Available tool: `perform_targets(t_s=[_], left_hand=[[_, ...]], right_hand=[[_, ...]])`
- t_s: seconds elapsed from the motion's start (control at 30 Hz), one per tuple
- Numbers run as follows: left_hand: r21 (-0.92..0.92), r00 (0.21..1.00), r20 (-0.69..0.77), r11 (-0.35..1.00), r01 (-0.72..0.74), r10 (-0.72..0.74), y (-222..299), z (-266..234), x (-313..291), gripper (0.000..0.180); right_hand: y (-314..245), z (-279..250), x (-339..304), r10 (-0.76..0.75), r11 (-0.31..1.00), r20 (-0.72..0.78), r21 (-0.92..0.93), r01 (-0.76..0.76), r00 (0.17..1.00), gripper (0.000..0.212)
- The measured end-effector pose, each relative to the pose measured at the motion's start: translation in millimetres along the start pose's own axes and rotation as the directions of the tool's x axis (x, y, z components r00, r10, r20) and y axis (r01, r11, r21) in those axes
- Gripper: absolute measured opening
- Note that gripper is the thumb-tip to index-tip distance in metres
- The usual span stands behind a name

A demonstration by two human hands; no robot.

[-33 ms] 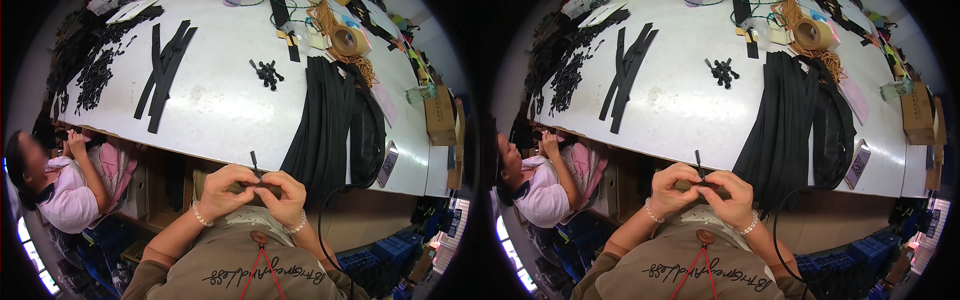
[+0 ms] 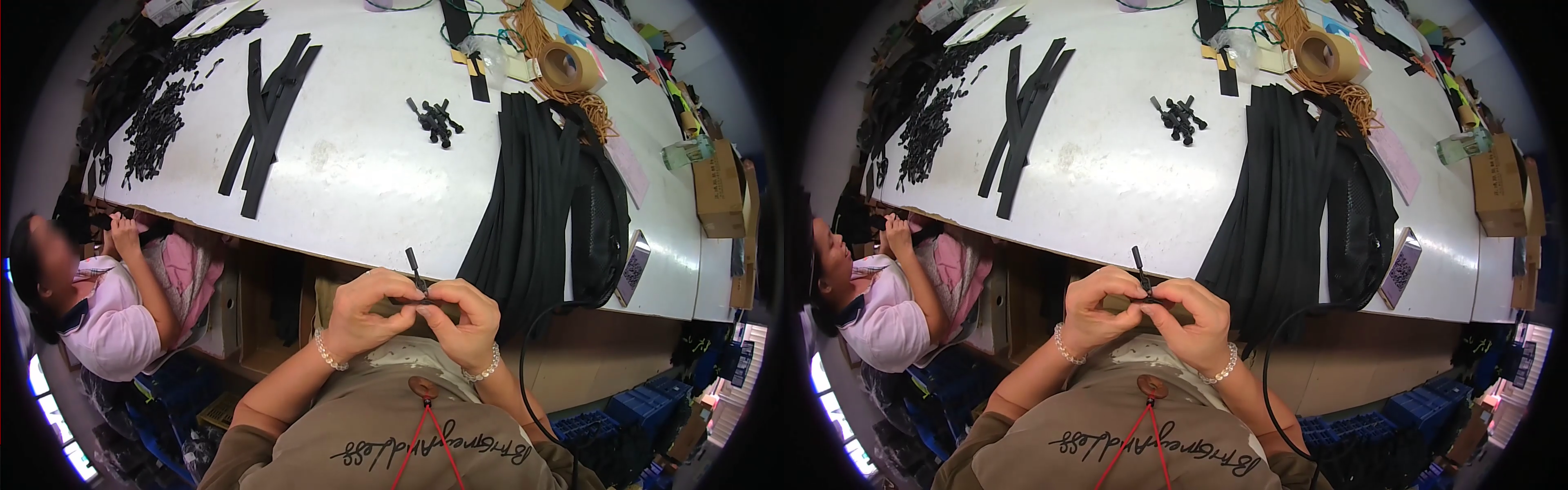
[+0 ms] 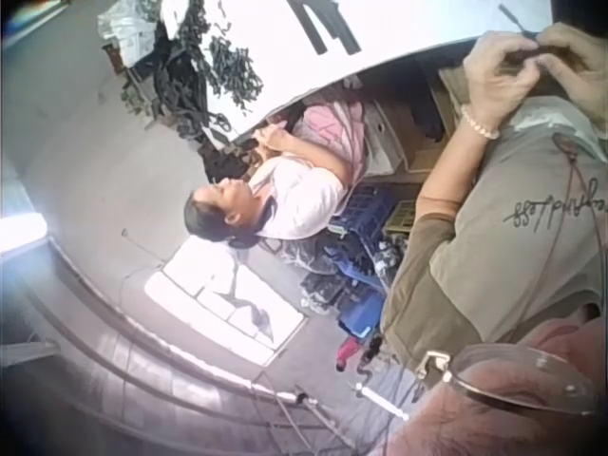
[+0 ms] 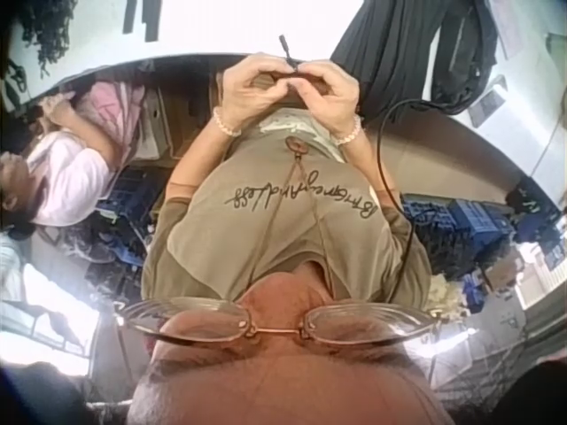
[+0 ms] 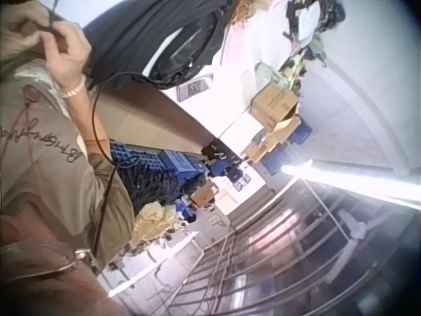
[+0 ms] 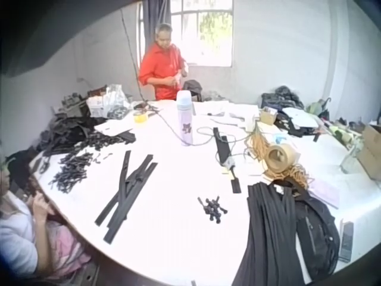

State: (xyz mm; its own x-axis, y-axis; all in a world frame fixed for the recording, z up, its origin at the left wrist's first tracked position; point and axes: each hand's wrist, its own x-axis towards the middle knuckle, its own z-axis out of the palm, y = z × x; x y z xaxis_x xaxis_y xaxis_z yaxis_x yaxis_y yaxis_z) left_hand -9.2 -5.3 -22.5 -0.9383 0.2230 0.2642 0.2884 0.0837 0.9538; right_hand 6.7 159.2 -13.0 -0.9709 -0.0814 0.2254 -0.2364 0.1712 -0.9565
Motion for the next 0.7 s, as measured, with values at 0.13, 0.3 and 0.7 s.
perform_targets(t_s=[0.13,0.3,0.7], left_hand=[[0.012,1.000,-0.003,1.000,-0.017,0.017,-2,1,0,0.020],[-0.310,0.986,0.087,0.937,0.160,-0.139,-9,3,-6,0.016],[-0.647,0.858,0.154,0.607,0.462,-0.490,-15,15,-13,0.024]], right_hand=[[6,0,-1,-0.018,0.999,-0.023,0.030,0.019,1.000,0.016],[11,2,-7,-0.006,0.990,-0.055,0.142,0.014,0.998,0.014],[17,4,-7,0.317,0.884,0.116,0.325,-0.337,0.941,0.008]])
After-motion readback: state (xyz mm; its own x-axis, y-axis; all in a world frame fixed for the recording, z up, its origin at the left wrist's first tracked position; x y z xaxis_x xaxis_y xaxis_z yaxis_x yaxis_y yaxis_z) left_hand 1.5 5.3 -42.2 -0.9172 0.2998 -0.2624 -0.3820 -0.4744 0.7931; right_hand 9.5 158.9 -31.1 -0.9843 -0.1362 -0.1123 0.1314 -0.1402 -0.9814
